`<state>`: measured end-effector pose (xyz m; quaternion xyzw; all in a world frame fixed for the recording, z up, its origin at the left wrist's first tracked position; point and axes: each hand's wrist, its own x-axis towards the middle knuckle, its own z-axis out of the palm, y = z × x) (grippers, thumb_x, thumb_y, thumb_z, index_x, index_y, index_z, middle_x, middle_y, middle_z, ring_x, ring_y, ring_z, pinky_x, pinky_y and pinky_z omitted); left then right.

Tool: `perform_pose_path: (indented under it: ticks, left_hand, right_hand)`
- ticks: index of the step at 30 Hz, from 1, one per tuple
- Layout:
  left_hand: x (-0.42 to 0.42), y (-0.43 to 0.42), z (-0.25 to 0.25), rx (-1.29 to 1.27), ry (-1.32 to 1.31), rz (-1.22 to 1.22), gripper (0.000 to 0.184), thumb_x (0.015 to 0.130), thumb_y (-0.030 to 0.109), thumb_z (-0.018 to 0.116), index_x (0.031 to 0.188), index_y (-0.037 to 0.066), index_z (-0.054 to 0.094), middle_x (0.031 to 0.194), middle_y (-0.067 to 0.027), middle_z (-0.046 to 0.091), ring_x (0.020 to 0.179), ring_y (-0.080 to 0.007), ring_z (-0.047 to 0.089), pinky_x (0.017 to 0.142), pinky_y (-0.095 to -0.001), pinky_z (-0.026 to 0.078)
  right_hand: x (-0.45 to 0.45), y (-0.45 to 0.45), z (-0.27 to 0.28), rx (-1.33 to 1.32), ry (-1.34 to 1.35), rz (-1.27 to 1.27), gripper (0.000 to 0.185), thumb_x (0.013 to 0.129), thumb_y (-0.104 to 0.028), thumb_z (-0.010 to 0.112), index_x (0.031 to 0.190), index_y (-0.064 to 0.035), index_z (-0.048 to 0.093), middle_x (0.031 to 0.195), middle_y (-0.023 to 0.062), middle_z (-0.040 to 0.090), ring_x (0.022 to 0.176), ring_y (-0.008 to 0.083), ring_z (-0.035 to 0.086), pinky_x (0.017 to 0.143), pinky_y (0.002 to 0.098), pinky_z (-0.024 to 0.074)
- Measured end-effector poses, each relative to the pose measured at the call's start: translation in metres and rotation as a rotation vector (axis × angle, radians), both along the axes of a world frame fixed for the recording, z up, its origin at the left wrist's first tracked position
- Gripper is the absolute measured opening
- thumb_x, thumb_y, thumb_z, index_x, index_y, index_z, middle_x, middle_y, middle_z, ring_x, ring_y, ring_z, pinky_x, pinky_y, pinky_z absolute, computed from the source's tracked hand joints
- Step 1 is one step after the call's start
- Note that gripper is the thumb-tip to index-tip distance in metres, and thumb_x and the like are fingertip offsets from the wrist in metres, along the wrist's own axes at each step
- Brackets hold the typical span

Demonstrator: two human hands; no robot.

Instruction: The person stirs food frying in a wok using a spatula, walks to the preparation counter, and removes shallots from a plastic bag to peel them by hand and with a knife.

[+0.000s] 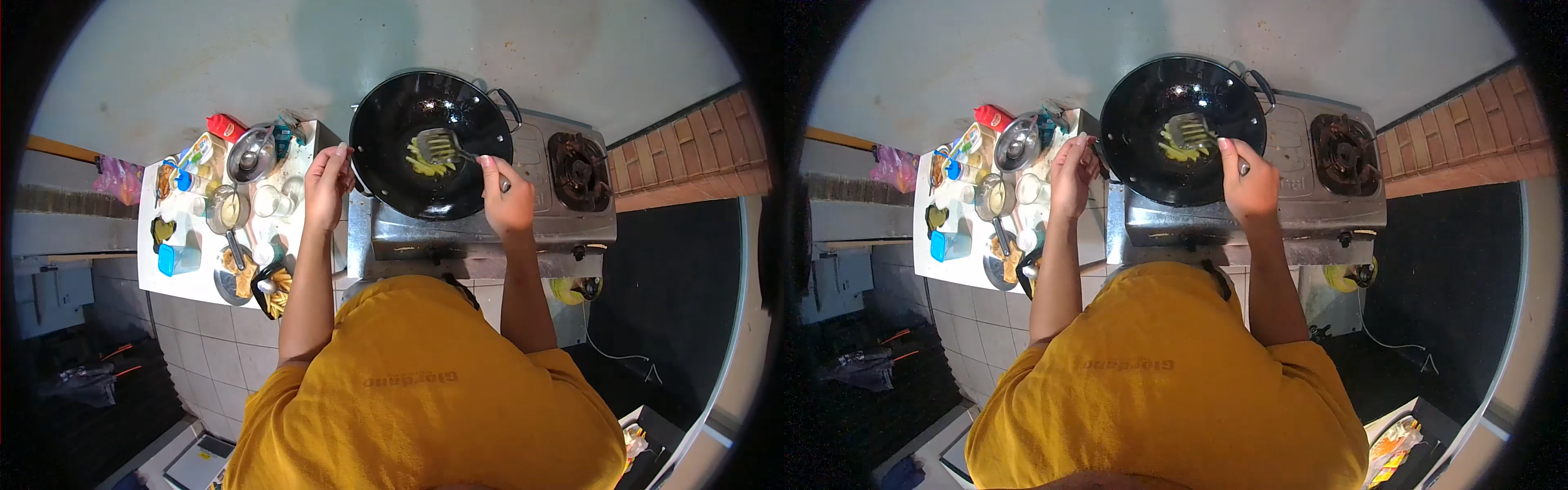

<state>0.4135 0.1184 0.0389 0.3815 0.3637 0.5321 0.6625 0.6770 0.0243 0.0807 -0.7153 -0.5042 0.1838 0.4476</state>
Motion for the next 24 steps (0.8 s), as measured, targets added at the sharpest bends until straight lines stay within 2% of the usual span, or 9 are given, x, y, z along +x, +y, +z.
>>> perform_pose_path:
  ticks: [3, 5, 9, 11, 15, 18, 21, 24]
  left_hand:
    - [-0.008, -0.002, -0.003, -0.069, -0.024, -0.074, 0.025, 0.099, 0.027, 0.055, 0.103, 0.003, 0.060, 0.071, 0.0029, 0.040, 0.064, -0.0098, 0.041, 0.059, -0.0259, 0.033]
    - [-0.003, -0.006, 0.003, -0.008, -0.156, -0.072, 0.024, 0.099, 0.027, 0.055, 0.101, 0.004, 0.060, 0.072, 0.0030, 0.039, 0.063, -0.0098, 0.041, 0.058, -0.0254, 0.033]
    - [0.011, -0.006, 0.010, 0.033, -0.236, -0.083, 0.022, 0.099, 0.024, 0.056, 0.097, 0.003, 0.060, 0.068, 0.0025, 0.043, 0.060, -0.0088, 0.042, 0.057, -0.0244, 0.034]
    - [0.009, -0.002, 0.004, -0.007, -0.078, -0.111, 0.023, 0.099, 0.025, 0.056, 0.097, 0.002, 0.060, 0.069, 0.0021, 0.043, 0.061, -0.0091, 0.043, 0.057, -0.0245, 0.035]
    - [-0.002, -0.007, -0.002, -0.035, -0.097, -0.097, 0.024, 0.098, 0.025, 0.057, 0.096, 0.002, 0.060, 0.070, 0.0023, 0.044, 0.061, -0.0089, 0.043, 0.057, -0.0244, 0.035]
    - [-0.010, -0.011, -0.010, -0.023, -0.007, -0.029, 0.024, 0.098, 0.025, 0.057, 0.094, 0.002, 0.061, 0.068, 0.0031, 0.043, 0.060, -0.0084, 0.042, 0.056, -0.0244, 0.035]
    - [-0.017, -0.011, -0.020, 0.026, 0.034, 0.068, 0.023, 0.098, 0.025, 0.058, 0.091, 0.003, 0.061, 0.066, 0.0040, 0.043, 0.058, -0.0074, 0.041, 0.054, -0.0235, 0.032]
    - [-0.021, -0.011, -0.019, -0.045, 0.062, 0.119, 0.020, 0.096, 0.023, 0.061, 0.087, 0.006, 0.061, 0.066, 0.0054, 0.045, 0.056, -0.0055, 0.039, 0.053, -0.0222, 0.030]
  right_hand:
    - [0.001, 0.000, 0.010, -0.102, -0.023, -0.064, 0.026, 0.096, -0.027, 0.060, 0.100, -0.0027, 0.070, 0.078, 0.0220, 0.066, 0.070, 0.0355, 0.067, 0.065, 0.0345, 0.0504]
    - [0.002, 0.000, 0.010, -0.093, 0.009, -0.073, 0.027, 0.097, -0.028, 0.060, 0.100, -0.0029, 0.070, 0.076, 0.0210, 0.065, 0.066, 0.0345, 0.065, 0.064, 0.0342, 0.0497]
    - [0.002, 0.000, 0.000, -0.010, 0.044, 0.025, 0.027, 0.097, -0.028, 0.060, 0.100, -0.0030, 0.070, 0.077, 0.0212, 0.065, 0.068, 0.0346, 0.066, 0.065, 0.0351, 0.0499]
    - [0.002, 0.001, -0.003, -0.051, 0.033, -0.010, 0.028, 0.097, -0.029, 0.059, 0.101, -0.0035, 0.070, 0.079, 0.0214, 0.066, 0.071, 0.0345, 0.067, 0.067, 0.0354, 0.0503]
    - [0.007, -0.001, 0.002, -0.027, -0.109, -0.102, 0.028, 0.097, -0.030, 0.059, 0.101, -0.0039, 0.070, 0.079, 0.0213, 0.066, 0.072, 0.0345, 0.067, 0.067, 0.0357, 0.0505]
    - [0.010, 0.000, 0.003, 0.038, -0.050, -0.119, 0.029, 0.097, -0.030, 0.059, 0.101, -0.0039, 0.070, 0.077, 0.0212, 0.066, 0.070, 0.0347, 0.067, 0.065, 0.0358, 0.0503]
    - [0.006, -0.002, 0.013, -0.080, 0.034, -0.054, 0.028, 0.097, -0.030, 0.060, 0.101, -0.0036, 0.070, 0.076, 0.0209, 0.066, 0.068, 0.0346, 0.067, 0.064, 0.0355, 0.0502]
    - [0.004, -0.001, 0.003, -0.154, 0.142, 0.038, 0.027, 0.096, -0.029, 0.061, 0.101, -0.0033, 0.069, 0.075, 0.0207, 0.066, 0.069, 0.0343, 0.067, 0.064, 0.0347, 0.0500]
